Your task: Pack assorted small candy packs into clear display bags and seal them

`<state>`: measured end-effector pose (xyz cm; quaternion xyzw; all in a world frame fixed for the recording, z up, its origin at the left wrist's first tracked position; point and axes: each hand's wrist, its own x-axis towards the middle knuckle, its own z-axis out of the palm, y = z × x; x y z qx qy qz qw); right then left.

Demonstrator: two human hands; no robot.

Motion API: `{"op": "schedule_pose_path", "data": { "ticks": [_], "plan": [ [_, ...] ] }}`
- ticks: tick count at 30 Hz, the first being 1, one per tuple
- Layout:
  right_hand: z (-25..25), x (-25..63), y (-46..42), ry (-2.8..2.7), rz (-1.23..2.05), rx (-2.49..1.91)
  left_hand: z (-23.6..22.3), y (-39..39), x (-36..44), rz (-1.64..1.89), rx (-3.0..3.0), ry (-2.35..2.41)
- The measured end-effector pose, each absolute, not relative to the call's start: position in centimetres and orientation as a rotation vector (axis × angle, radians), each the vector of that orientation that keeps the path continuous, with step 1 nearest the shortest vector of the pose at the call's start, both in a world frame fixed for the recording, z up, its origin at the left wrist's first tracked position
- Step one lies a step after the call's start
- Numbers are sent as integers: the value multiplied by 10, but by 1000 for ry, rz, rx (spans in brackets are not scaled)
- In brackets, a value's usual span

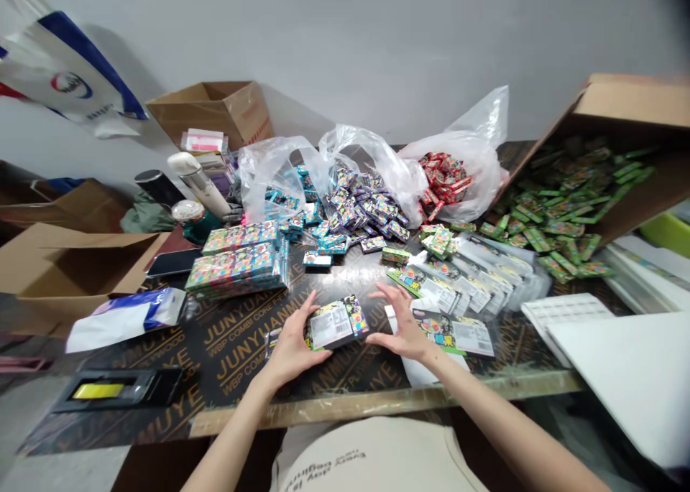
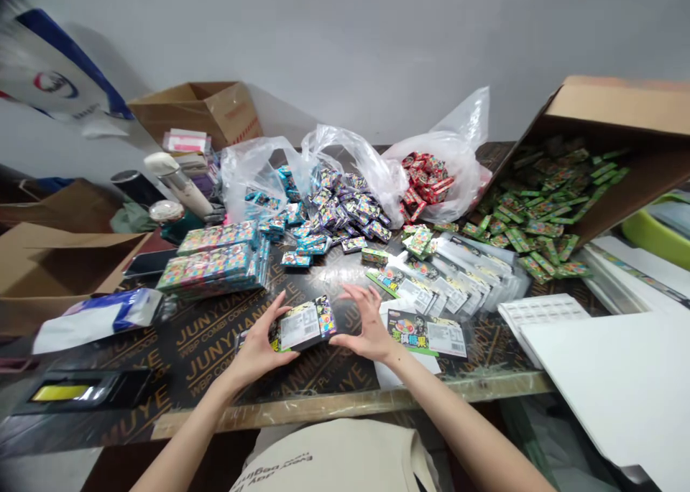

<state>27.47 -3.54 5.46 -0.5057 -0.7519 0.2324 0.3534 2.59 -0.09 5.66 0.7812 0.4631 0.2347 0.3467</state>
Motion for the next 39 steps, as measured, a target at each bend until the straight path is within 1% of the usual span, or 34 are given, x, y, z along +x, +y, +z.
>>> {"op": "schedule_pose_path", "data": {
  "ticks": [3,4,5,8,9,12,14,17,19,21,24,28,31,34,37,39],
  "plan": [
    [55,271,-33,-2024,712,-1223,55,0,28,600,2037,1204],
    [54,275,-27,-2021,692,-1234,53,-1,29,599,2052,1204],
    [52,282,-17,-1970,608,-1296,51,-1,28,596,2074,1205],
    [43,322,27,-1618,160,-1632,41,0,25,538,2166,1212],
    [40,337,43,-1549,75,-1721,37,1,23,499,2200,1206],
    [36,366,72,-1625,99,-1734,33,5,23,459,2207,1219],
    [37,361,70,-1724,160,-1638,38,6,31,607,2011,1277],
    [44,322,39,-1884,164,-1423,55,5,54,844,1318,1216],
    [53,291,11,-2066,93,-1219,65,4,69,835,892,1003],
    [63,270,-13,-2225,82,-1068,73,5,78,873,707,909],
    [77,261,-31,-2325,252,-1009,80,6,78,794,732,847],
    [88,268,-32,-2295,688,-961,89,2,71,504,859,738],
    [89,267,-33,-2281,892,-877,91,-1,72,518,910,695],
    [88,258,-37,-2231,886,-898,89,-2,75,533,923,740],
    [88,255,-39,-2139,787,-987,82,0,70,514,1016,789],
    [84,259,-37,-2087,708,-1084,75,2,61,547,1185,873]
  ]
}}
